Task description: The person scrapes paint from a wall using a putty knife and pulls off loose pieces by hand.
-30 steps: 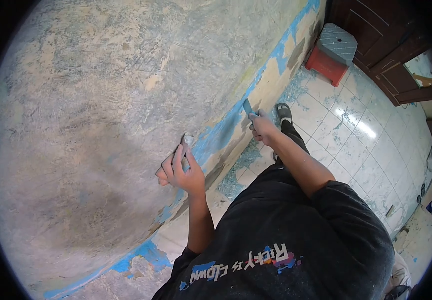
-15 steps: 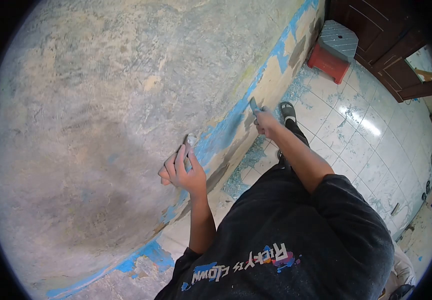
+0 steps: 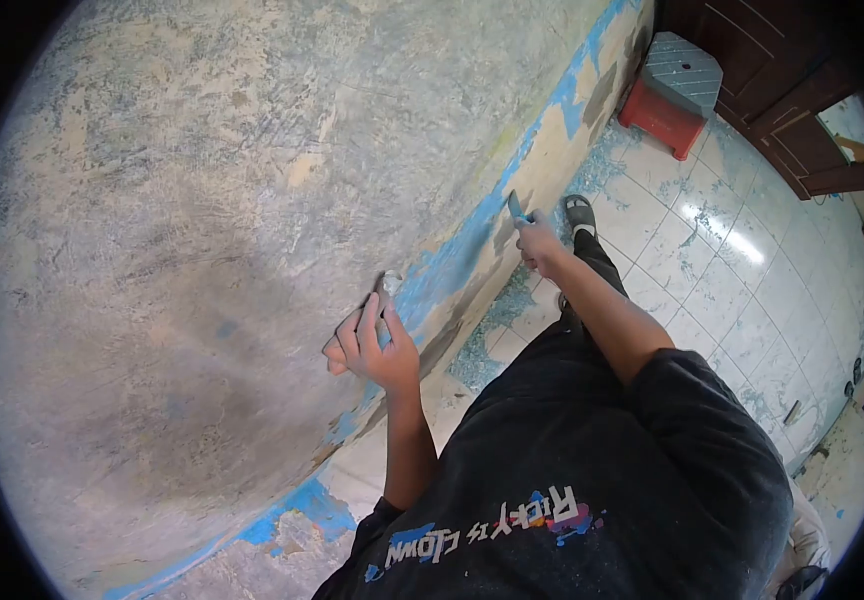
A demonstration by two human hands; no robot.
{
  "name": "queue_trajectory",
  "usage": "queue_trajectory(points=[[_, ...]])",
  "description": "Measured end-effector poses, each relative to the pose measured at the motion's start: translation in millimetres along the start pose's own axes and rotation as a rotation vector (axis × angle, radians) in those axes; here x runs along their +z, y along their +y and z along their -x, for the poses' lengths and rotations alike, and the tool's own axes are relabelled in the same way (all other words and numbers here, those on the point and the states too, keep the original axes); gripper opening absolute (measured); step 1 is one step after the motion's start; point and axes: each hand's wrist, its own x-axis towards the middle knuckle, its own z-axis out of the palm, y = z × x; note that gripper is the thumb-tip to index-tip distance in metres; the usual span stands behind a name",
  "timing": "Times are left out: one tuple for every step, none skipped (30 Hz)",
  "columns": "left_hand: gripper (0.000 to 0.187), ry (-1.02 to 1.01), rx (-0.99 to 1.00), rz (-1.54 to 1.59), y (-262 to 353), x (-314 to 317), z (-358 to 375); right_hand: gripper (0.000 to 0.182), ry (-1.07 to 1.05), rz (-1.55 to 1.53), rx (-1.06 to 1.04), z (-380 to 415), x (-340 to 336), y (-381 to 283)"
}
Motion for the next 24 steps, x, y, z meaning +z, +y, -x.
queue_trajectory(points=[[0.027, 0.002, 0.013, -0.007, -2, 1, 1, 0.015, -0.013, -0.035, -0.027, 1, 0, 1], [0.027, 0.005, 0.029, -0.015, -4, 4, -2, 0.015, -0.031, -0.058, -0.029, 2, 3, 1], [0.027, 0.001, 0.023, -0.005, -4, 6, -3, 0.015, -0.053, -0.076, -0.018, 20, 11, -6], [0.027, -0.012, 0.014, 0.000, -3, 3, -2, 0.015, -0.076, -0.092, 0.003, 32, 17, -5], [0.027, -0.019, 0.003, 0.008, -2, 2, -2, 0.015, -0.092, -0.080, 0.006, 29, 14, -4], [0.027, -0.012, 0.005, 0.006, -1, 2, -4, 0.015, -0.068, -0.064, 0.012, 18, 9, -4], [0.026, -0.008, 0.006, 0.007, 0, 2, -4, 0.015, -0.040, -0.049, 0.019, 6, 5, -3], [0.026, -0.008, 0.009, 0.007, 1, 1, -3, 0.015, -0.012, -0.036, 0.029, -1, 1, 3], [0.026, -0.013, 0.005, -0.005, 1, 0, -2, 0.015, -0.018, -0.046, 0.028, 4, 2, 3], [0.026, -0.012, 0.003, -0.015, 1, 1, -2, 0.015, -0.025, -0.058, 0.020, 12, 6, -3], [0.026, -0.014, -0.001, -0.031, 1, 1, -3, 0.016, -0.035, -0.068, 0.017, 19, 10, -8], [0.026, -0.018, -0.002, -0.012, 0, 1, -3, 0.016, -0.045, -0.065, 0.018, 25, 12, -11], [0.026, -0.024, -0.004, 0.004, 0, 0, -3, 0.016, -0.054, -0.062, 0.022, 32, 15, -12], [0.026, -0.026, -0.007, 0.024, -1, 0, -3, 0.016, -0.063, -0.059, 0.021, 35, 16, -14], [0.026, -0.029, -0.011, 0.032, -1, 1, -3, 0.016, -0.045, -0.041, 0.020, 25, 11, -11], [0.026, -0.034, -0.015, 0.042, -1, 0, -3, 0.016, -0.026, -0.026, 0.020, 11, 3, -8], [0.026, -0.039, -0.015, 0.054, -1, 0, -4, 0.016, -0.005, -0.013, 0.018, -1, -3, -2], [0.026, -0.024, -0.002, 0.030, 1, 0, -6, 0.016, -0.010, -0.023, 0.018, 2, 0, -5], [0.026, -0.010, 0.011, 0.005, 4, 0, -9, 0.016, -0.016, -0.034, 0.018, 10, 7, -9], [0.026, -0.003, 0.020, -0.027, 5, -2, -9, 0.017, -0.024, -0.041, 0.028, 16, 13, -9], [0.026, -0.005, 0.019, -0.011, 5, -3, -8, 0.017, -0.018, -0.054, 0.032, 18, 16, -8], [0.027, -0.007, 0.018, 0.006, 5, -3, -8, 0.017, -0.012, -0.066, 0.035, 20, 19, -7], [0.027, -0.002, 0.017, 0.027, 4, -2, -8, 0.018, -0.006, -0.078, 0.032, 18, 21, -9], [0.027, 0.000, 0.016, 0.029, 4, -1, -8, 0.017, 0.009, -0.088, 0.054, 7, 18, -8]])
